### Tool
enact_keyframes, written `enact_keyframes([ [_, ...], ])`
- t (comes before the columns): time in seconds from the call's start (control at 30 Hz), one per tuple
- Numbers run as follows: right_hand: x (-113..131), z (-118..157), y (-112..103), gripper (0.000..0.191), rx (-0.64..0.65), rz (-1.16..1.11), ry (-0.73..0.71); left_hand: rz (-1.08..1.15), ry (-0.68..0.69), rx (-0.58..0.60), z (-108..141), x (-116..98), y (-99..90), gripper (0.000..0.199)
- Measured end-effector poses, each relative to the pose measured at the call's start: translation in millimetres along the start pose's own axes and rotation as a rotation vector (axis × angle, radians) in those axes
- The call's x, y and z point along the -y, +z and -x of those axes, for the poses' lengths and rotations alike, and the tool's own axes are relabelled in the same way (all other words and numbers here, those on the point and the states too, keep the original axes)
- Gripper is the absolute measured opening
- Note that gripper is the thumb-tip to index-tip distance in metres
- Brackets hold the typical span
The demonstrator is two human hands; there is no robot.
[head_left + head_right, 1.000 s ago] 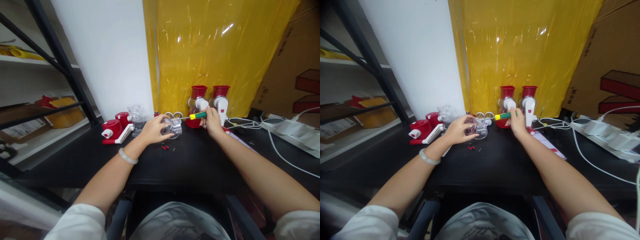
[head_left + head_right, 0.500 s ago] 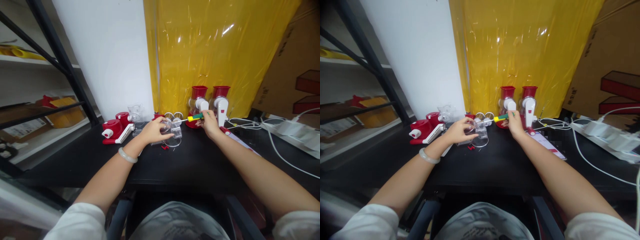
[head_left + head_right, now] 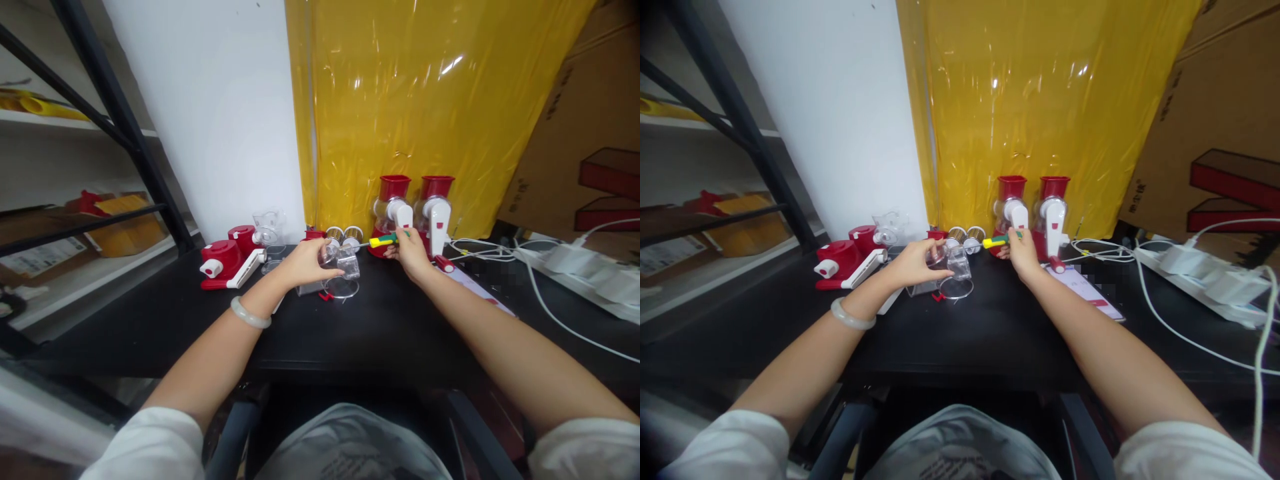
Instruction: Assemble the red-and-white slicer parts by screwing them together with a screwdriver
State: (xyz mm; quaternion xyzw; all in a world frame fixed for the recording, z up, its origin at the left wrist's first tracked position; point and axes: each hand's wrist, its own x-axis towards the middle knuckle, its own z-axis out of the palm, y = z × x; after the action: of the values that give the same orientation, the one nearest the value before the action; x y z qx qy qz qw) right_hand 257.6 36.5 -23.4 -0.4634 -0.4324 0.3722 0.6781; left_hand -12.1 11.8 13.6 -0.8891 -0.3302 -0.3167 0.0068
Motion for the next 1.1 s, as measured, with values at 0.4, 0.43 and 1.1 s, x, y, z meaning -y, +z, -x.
enact_keyframes([
  [0.4, -7, -2, -1, 0.03, 0.012, -0.003, -0.035, -0.109, 0.297, 0.158, -22, -27, -0.9, 0.048],
  [0.43, -7, -2, 0, 0.03, 0.009, -0.004, -0.032, -0.095, 0.323, 0.173, -25, -28, 0.0, 0.04],
  [1.1, -5, 0, -3, 0.022, -0.032, -0.012, -0.023, -0.105, 0.294, 0.252, -32, -26, 13.0, 0.033],
])
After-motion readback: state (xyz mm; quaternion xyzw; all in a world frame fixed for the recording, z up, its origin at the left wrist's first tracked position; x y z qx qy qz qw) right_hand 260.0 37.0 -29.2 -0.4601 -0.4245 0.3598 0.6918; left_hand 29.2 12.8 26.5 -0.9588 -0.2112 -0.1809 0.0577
